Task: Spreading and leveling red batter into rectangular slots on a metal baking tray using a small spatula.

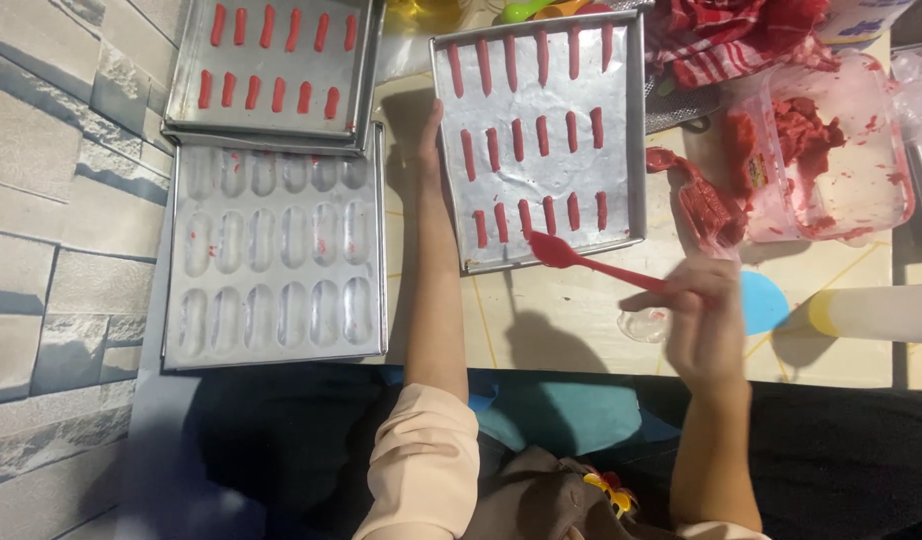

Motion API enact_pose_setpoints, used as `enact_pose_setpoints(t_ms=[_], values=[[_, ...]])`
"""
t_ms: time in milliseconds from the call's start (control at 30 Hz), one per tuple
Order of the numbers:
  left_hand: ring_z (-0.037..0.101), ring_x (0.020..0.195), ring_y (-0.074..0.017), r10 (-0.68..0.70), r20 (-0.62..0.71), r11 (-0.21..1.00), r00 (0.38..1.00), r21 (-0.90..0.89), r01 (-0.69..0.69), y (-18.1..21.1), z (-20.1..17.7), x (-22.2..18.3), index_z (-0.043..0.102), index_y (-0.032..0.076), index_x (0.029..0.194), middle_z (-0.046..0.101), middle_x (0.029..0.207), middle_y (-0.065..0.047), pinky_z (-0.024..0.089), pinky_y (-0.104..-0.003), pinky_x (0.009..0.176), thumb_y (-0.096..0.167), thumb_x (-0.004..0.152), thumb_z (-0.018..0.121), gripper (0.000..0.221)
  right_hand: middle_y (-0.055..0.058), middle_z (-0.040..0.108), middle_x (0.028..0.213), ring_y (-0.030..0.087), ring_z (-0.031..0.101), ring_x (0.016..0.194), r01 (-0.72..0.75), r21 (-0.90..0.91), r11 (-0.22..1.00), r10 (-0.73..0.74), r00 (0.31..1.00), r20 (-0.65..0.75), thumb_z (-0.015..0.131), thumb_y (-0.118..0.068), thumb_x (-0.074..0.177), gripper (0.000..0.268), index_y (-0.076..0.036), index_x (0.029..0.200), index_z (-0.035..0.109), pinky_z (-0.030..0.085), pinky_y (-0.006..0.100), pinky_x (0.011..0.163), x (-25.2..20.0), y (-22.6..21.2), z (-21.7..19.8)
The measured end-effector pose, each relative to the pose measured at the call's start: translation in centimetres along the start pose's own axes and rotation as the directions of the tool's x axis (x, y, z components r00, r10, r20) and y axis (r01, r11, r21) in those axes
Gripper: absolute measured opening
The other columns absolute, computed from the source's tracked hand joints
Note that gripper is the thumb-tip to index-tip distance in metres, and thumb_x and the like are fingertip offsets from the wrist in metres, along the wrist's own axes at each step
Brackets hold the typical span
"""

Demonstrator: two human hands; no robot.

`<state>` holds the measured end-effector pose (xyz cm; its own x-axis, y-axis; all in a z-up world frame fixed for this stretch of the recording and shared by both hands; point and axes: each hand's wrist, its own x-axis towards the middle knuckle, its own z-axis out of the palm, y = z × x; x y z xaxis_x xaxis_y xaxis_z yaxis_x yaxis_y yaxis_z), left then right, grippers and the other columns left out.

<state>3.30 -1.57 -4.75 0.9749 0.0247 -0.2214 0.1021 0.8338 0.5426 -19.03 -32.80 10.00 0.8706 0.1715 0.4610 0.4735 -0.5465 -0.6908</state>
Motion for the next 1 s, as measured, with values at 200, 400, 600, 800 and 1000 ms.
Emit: enact_pose_setpoints(t_ms=[200,400,600,800,1000], values=[[0.068,0.08,-0.0178,0.006,-0.041,0.992,0.999,0.13,0.0,0.6,1.2,-0.8,0.068,0.001,0.123,0.073,0.106,-0.014,0.053,-0.026,0.07,0.041,0.092,0.062,0.05,0.017,0.046,0.126,0.028,0.058,0.102,0.09,-0.022,0.996,-0.092,0.979,-0.183,0.034,-0.023,0.121,0.024,0.0,0.127,0.04,0.056,0.038,0.093,-1.3,2.3,-10.8],[0.067,0.079,-0.0137,-0.005,0.005,0.998,1.0,0.06,0.005,0.1,0.8,-0.6,0.066,0.001,0.124,0.072,0.105,-0.01,0.052,-0.023,0.068,0.038,0.096,0.06,0.046,0.036,0.059,0.13,0.044,0.062,0.115,-0.037,-0.221,0.974,-0.015,0.974,-0.227,0.033,-0.001,0.137,0.025,0.021,0.132,0.045,0.051,0.049,0.107,1.9,5.2,-15.6],[0.067,0.08,-0.0142,-0.007,0.038,0.997,0.999,0.077,0.004,0.6,1.5,-1.3,0.066,0.0,0.125,0.072,0.107,-0.011,0.052,-0.023,0.07,0.037,0.096,0.06,0.047,0.031,0.06,0.122,0.04,0.068,0.114,-0.095,-0.251,0.963,0.045,0.979,-0.198,0.036,-0.006,0.129,0.022,0.015,0.126,0.04,0.055,0.045,0.098,5.1,9.2,-13.7],[0.067,0.082,-0.0146,-0.015,0.034,0.995,0.999,0.099,0.012,0.7,1.7,-0.4,0.065,0.0,0.126,0.072,0.108,-0.012,0.052,-0.023,0.071,0.037,0.096,0.06,0.048,0.027,0.063,0.116,0.035,0.072,0.108,-0.188,-0.255,0.948,0.131,0.966,-0.224,0.042,-0.003,0.129,0.017,0.014,0.124,0.042,0.054,0.037,0.087,4.2,9.9,-13.4],[0.067,0.083,-0.0151,-0.01,0.021,0.994,1.0,0.106,0.008,0.4,1.2,-1.3,0.065,-0.001,0.127,0.072,0.11,-0.013,0.052,-0.023,0.073,0.037,0.096,0.06,0.05,0.025,0.064,0.116,0.034,0.073,0.099,-0.226,-0.257,0.94,0.176,0.963,-0.205,0.038,0.005,0.127,0.011,0.013,0.122,0.043,0.054,0.035,0.079,4.2,11.6,-14.9]])
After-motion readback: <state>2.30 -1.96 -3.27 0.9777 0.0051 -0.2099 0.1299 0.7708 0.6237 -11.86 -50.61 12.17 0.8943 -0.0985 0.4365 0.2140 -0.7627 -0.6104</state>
